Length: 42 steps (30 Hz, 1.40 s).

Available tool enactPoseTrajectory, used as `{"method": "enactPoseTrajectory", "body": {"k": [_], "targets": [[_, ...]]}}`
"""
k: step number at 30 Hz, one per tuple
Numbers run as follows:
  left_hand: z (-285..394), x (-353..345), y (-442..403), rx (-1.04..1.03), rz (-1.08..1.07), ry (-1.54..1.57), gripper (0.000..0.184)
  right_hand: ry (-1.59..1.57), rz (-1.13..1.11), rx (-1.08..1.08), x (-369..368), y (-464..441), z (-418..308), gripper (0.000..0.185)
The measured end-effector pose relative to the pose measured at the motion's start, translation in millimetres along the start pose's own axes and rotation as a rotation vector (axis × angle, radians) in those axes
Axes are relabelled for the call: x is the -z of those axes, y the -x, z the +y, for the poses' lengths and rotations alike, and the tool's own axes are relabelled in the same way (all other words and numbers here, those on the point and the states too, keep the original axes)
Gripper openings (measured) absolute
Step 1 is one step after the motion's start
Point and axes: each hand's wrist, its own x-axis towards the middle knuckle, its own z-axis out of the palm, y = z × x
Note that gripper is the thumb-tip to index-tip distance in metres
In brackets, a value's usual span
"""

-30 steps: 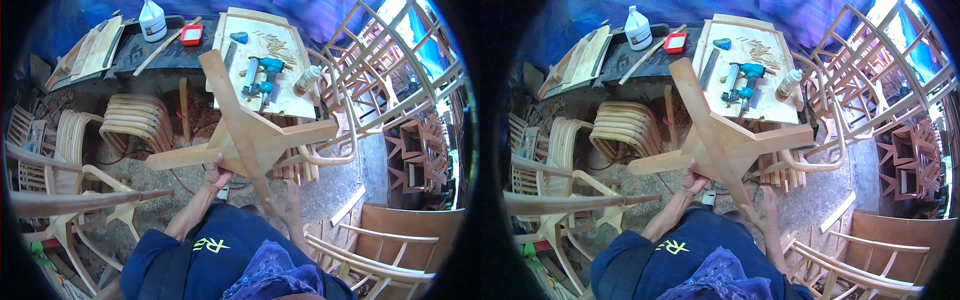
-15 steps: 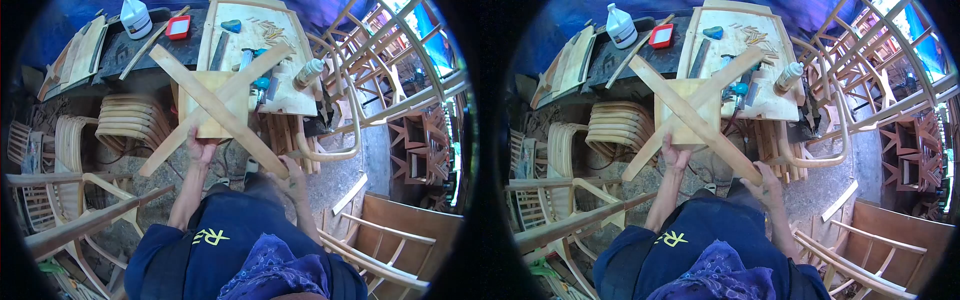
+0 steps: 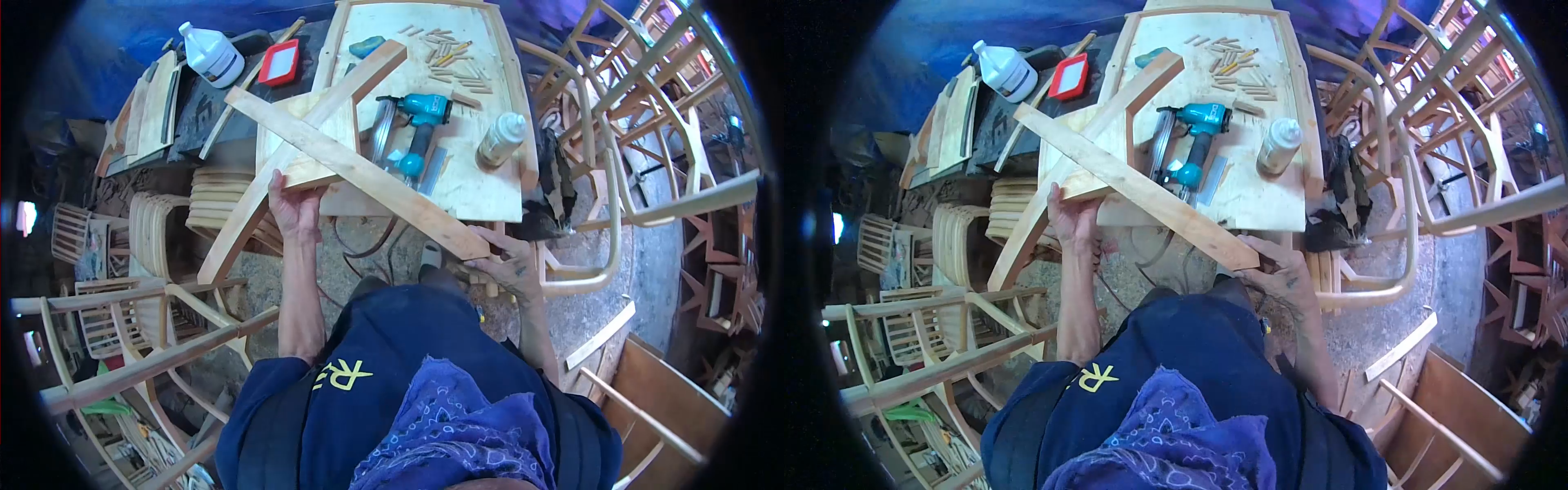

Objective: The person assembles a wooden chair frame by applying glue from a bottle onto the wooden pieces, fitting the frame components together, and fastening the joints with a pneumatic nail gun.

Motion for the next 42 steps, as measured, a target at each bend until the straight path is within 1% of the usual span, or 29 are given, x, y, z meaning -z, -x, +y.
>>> {"method": "enactPoseTrajectory", "body": {"k": [2,3,6,9,13,16,19,22,25,28,29,30,32,33,36,37,40,41,42], "targets": [[-5.2,-10.3,-4.0,-0.034,0.040,-0.039,0.076,0.019,-0.037,0.031,19.4,-19.3,8.3,0.056],[-9.1,-14.0,-6.7,-0.038,0.066,-0.047,0.076,-0.050,-0.048,-0.083,27.0,-26.3,4.3,0.053],[-17.5,-17.7,-10.4,-0.063,0.118,-0.064,0.078,0.145,-0.111,-0.075,50.0,-49.1,8.0,0.049],[-23.0,-22.7,-15.8,-0.089,0.094,-0.086,0.079,0.200,-0.175,-0.021,64.3,-67.7,9.2,0.049],[-24.0,-21.8,-22.1,-0.101,0.112,-0.104,0.079,0.128,-0.236,-0.047,68.9,-82.8,10.8,0.052],[-23.2,-17.6,-22.2,-0.108,0.136,-0.093,0.080,0.183,-0.258,-0.069,68.9,-92.2,16.8,0.047],[-25.3,-7.7,-24.2,-0.122,0.141,-0.076,0.079,0.133,-0.284,-0.098,69.2,-97.1,22.9,0.044],[-26.7,6.0,-27.1,-0.123,0.170,-0.051,0.077,-0.047,-0.203,-0.302,78.0,-87.1,71.7,0.038],[-26.9,14.9,-29.8,-0.125,0.203,-0.037,0.075,-0.111,0.052,-0.434,89.1,-82.7,85.9,0.036],[-26.5,16.1,-31.2,-0.130,0.237,-0.036,0.073,-0.128,0.313,-0.278,97.2,-87.7,83.1,0.031],[-26.3,17.9,-32.3,-0.118,0.239,-0.022,0.073,-0.079,0.377,-0.251,101.4,-94.3,88.3,0.035],[-27.1,19.3,-33.7,-0.105,0.243,-0.005,0.072,-0.105,0.468,-0.214,102.4,-103.3,89.0,0.034],[-28.0,19.8,-32.3,-0.053,0.215,0.015,0.064,-0.146,0.635,-0.137,106.2,-120.2,85.7,0.032],[-28.2,24.9,-31.8,-0.021,0.198,0.027,0.060,-0.124,0.628,-0.148,110.7,-125.0,83.9,0.030],[-30.1,42.0,-33.3,0.086,0.160,0.071,0.052,-0.057,0.622,-0.085,103.0,-129.6,82.4,0.030],[-30.0,45.3,-31.1,0.121,0.154,0.087,0.050,0.014,0.607,-0.076,101.2,-127.7,88.9,0.034],[-28.3,46.6,-25.6,0.158,0.166,0.083,0.045,0.079,0.660,-0.164,86.3,-116.3,99.5,0.041],[-25.5,46.2,-25.6,0.180,0.163,0.097,0.040,0.058,0.674,-0.225,82.2,-113.9,101.1,0.056],[-22.4,46.4,-27.5,0.214,0.164,0.073,0.043,0.102,0.654,-0.202,79.2,-112.3,103.3,0.060]]}}
